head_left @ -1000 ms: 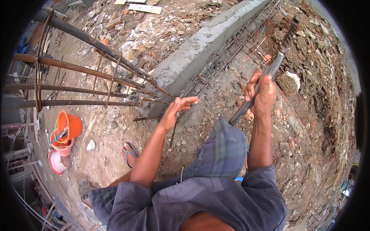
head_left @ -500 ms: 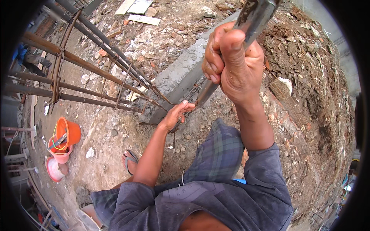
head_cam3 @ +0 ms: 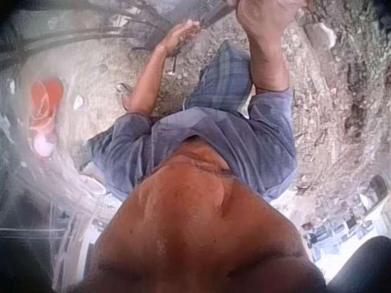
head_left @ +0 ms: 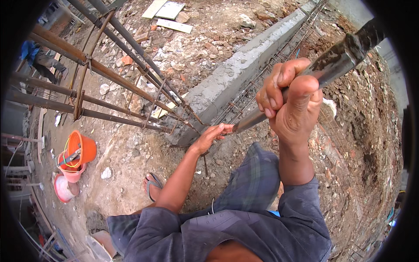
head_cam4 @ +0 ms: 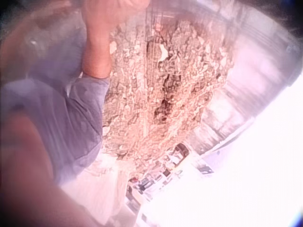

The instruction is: The person assembles a rebar cage by hand, bending and tying steel bars together at a construction site. They use pliers to secure wire ties around intersecting bars, forming a grid-like structure.

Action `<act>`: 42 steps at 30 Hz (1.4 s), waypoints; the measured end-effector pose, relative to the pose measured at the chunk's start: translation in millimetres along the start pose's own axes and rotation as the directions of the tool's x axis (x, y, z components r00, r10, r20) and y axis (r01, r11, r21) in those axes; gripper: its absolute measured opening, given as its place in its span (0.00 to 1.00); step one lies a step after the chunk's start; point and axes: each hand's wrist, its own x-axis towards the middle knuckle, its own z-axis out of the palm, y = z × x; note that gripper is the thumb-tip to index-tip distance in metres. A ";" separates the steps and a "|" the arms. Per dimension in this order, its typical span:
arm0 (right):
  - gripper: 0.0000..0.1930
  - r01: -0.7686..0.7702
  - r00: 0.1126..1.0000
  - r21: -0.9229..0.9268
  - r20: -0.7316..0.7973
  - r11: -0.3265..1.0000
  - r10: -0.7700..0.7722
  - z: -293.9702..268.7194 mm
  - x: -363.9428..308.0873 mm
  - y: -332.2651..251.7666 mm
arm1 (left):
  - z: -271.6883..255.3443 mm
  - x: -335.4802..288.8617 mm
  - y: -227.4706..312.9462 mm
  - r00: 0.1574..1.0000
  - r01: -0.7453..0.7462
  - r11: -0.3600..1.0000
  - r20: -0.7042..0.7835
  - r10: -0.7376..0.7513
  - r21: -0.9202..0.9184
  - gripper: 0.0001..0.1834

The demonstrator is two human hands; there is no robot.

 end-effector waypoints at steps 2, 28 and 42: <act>0.24 -0.011 1.000 0.054 -0.023 0.998 0.012 -4.0 -2.7 -0.4 | 4.3 2.0 9.9 1.000 -0.017 0.999 0.020 0.018 -0.032 0.36; 0.16 -0.488 0.793 -0.711 -0.120 0.506 0.597 -50.0 -106.5 62.9 | -8.8 51.5 -25.9 0.996 0.010 0.992 0.095 0.002 -0.122 0.41; 0.14 -0.159 0.929 -0.603 -0.360 0.782 -0.089 43.1 -58.0 18.3 | -10.8 67.5 -24.0 0.945 -0.024 0.976 0.324 -0.048 0.214 0.41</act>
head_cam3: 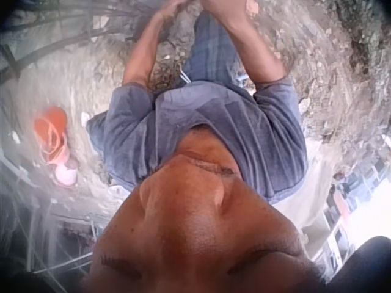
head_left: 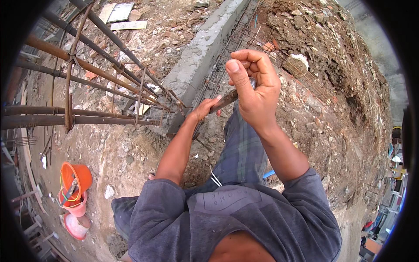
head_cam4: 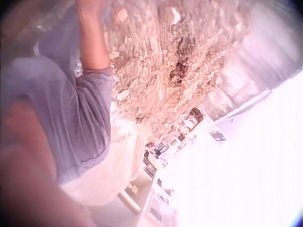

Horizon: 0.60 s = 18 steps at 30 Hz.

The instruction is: The person assembles a rebar cage by hand, bending and tying steel bars together at a construction site. They use pliers to secure wire ties around intersecting bars, forming a grid-like structure.

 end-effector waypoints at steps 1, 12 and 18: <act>0.12 0.010 1.000 0.019 -0.016 1.000 -0.010 8.9 -1.6 -2.9 | -4.2 3.3 -11.6 1.000 -0.012 1.000 0.015 0.012 -0.020 0.41; 0.19 0.017 0.860 -0.536 -0.422 0.844 -0.286 7.9 56.0 39.0 | 15.2 51.2 -28.7 0.998 -0.020 0.986 0.049 0.028 -0.168 0.28; 0.19 -0.145 0.797 -0.679 -0.511 0.720 -0.322 11.1 99.5 54.1 | 15.2 66.6 -26.4 0.984 0.069 0.985 -0.150 -0.093 -0.159 0.36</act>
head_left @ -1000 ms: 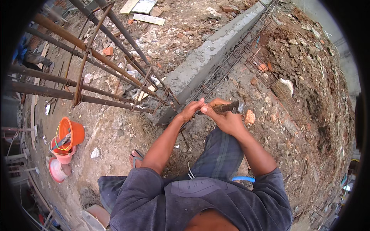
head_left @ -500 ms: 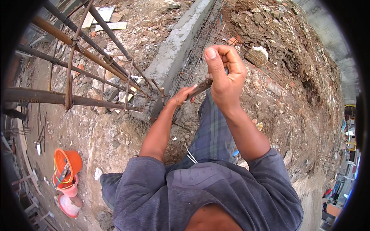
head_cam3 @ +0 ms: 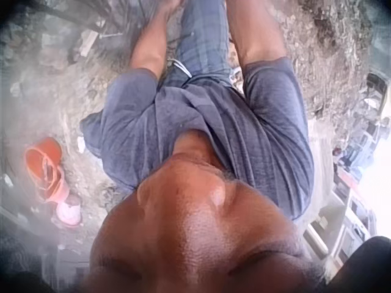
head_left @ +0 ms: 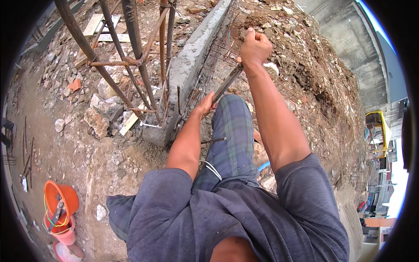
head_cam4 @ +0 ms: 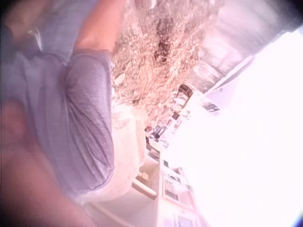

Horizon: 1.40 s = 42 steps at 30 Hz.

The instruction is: The person assembles a rebar cage by hand, bending and tying steel bars together at a construction site. They use pliers to secure wire ties around intersecting bars, forming a grid-like structure.

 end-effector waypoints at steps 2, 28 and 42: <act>0.19 -0.041 0.998 -0.059 -0.054 0.997 0.038 18.6 12.0 16.3 | 1.4 -0.2 3.3 1.000 0.007 1.000 -0.003 -0.007 -0.003 0.37; 0.17 -0.315 0.855 -0.274 0.335 0.909 0.397 205.4 100.0 152.5 | -9.0 15.7 29.3 0.919 0.290 0.952 -0.248 -0.306 -0.102 0.45; 0.29 -0.832 0.178 0.061 0.970 0.551 0.163 57.0 -16.4 151.0 | -26.5 -47.9 -4.5 0.958 0.174 0.983 -0.223 -0.182 -0.053 0.60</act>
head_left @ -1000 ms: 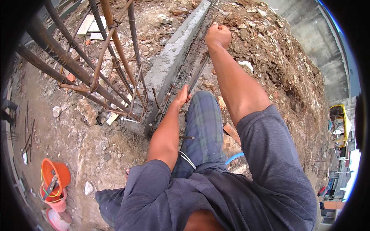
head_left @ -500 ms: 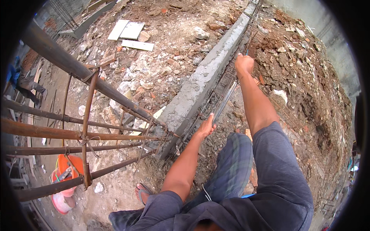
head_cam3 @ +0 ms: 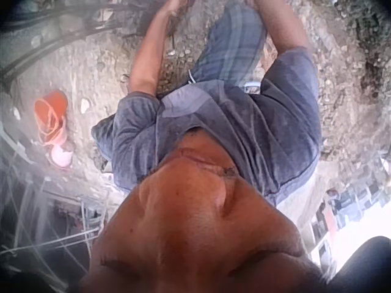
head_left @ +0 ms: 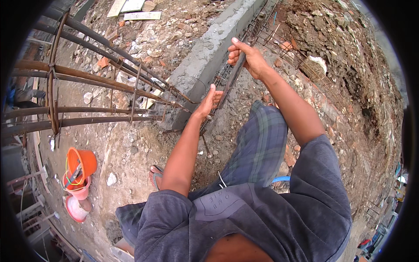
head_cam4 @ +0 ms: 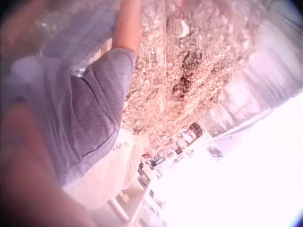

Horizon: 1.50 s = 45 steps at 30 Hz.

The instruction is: The person assembles a rebar cage by hand, bending and tying steel bars together at a construction site. They use pliers to secure wire ties around intersecting bars, forming a grid-like structure.

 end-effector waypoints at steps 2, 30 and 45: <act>0.24 0.031 0.999 -0.093 0.047 0.995 -0.026 -9.8 -2.6 10.1 | 2.3 -19.8 9.5 1.000 0.019 1.000 0.006 -0.019 0.016 0.61; 0.20 0.161 0.976 -0.923 0.097 -0.348 0.193 -268.7 -57.7 92.0 | 25.2 -64.3 109.2 0.910 -0.397 0.918 0.123 0.396 -0.021 0.49; 0.33 0.552 0.834 -0.787 0.513 -0.275 0.204 -238.3 27.0 177.7 | 39.5 -53.4 102.6 0.918 -0.381 0.922 0.095 0.385 -0.065 0.45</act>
